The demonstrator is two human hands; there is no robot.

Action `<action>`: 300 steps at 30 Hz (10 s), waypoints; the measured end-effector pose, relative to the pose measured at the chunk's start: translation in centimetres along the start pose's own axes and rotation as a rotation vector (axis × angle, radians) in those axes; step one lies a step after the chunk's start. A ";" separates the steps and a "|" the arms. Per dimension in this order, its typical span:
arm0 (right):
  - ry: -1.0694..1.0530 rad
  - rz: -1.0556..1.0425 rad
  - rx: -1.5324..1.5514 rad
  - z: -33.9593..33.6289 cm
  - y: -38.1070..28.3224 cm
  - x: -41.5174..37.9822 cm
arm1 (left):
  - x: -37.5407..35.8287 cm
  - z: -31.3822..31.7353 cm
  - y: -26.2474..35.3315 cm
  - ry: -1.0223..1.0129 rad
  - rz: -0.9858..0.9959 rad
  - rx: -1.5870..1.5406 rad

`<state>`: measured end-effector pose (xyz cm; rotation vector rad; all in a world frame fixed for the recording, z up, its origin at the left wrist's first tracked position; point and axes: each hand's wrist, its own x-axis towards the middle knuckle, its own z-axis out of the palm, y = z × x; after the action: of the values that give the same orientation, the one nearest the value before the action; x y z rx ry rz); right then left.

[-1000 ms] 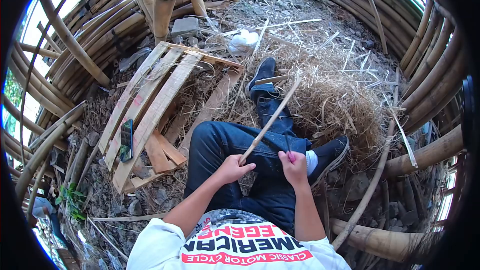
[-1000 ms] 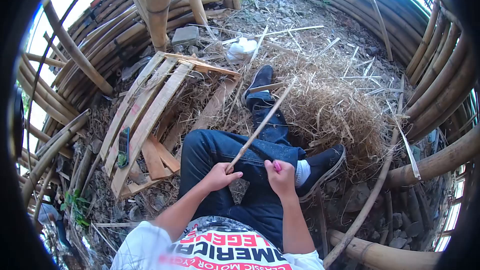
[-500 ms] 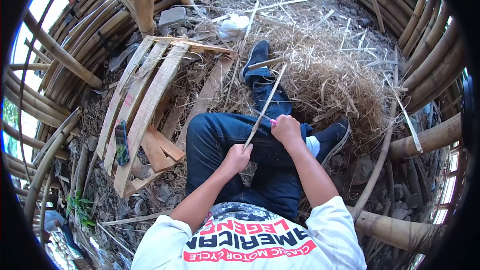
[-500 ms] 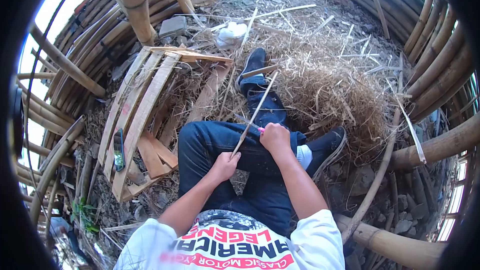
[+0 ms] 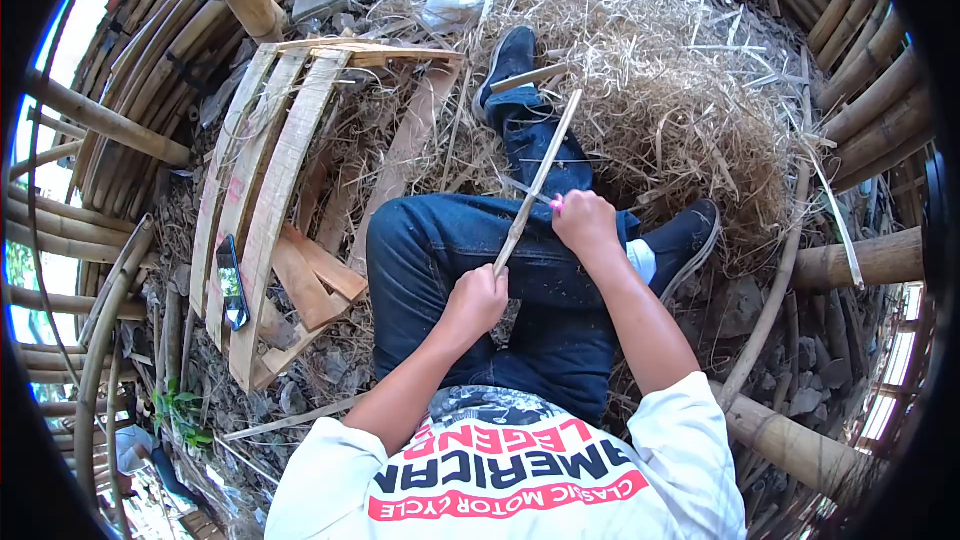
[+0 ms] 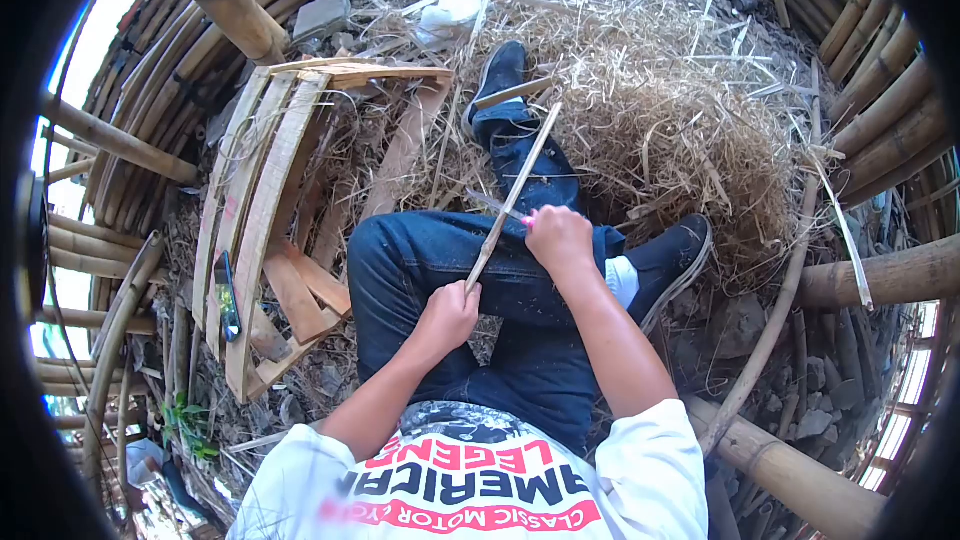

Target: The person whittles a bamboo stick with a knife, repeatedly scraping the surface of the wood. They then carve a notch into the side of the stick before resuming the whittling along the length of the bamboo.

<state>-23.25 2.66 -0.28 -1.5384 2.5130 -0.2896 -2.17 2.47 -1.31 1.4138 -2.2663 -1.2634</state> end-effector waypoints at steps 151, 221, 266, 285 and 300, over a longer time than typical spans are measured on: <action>0.025 0.025 0.085 0.1 3.2 -0.5 | 4.1 -2.4 2.8 -0.517 -0.507 -0.673; -0.004 0.062 0.158 1.3 1.4 2.4 | 4.2 -1.0 0.7 -0.454 -0.499 -0.873; -0.035 0.130 0.037 0.4 3.6 -0.2 | 3.8 -0.4 1.0 -0.397 -0.392 -0.741; 0.049 0.072 0.069 2.1 2.4 1.8 | 4.1 -0.7 0.3 -0.395 -0.372 -0.783; 0.123 0.084 0.016 2.2 2.5 1.1 | 4.1 -0.8 0.4 -0.414 -0.391 -0.796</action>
<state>-25.37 2.63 -3.16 -1.4470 2.6534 -0.4020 -4.17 -1.24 -1.55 1.3651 -1.3562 -2.4001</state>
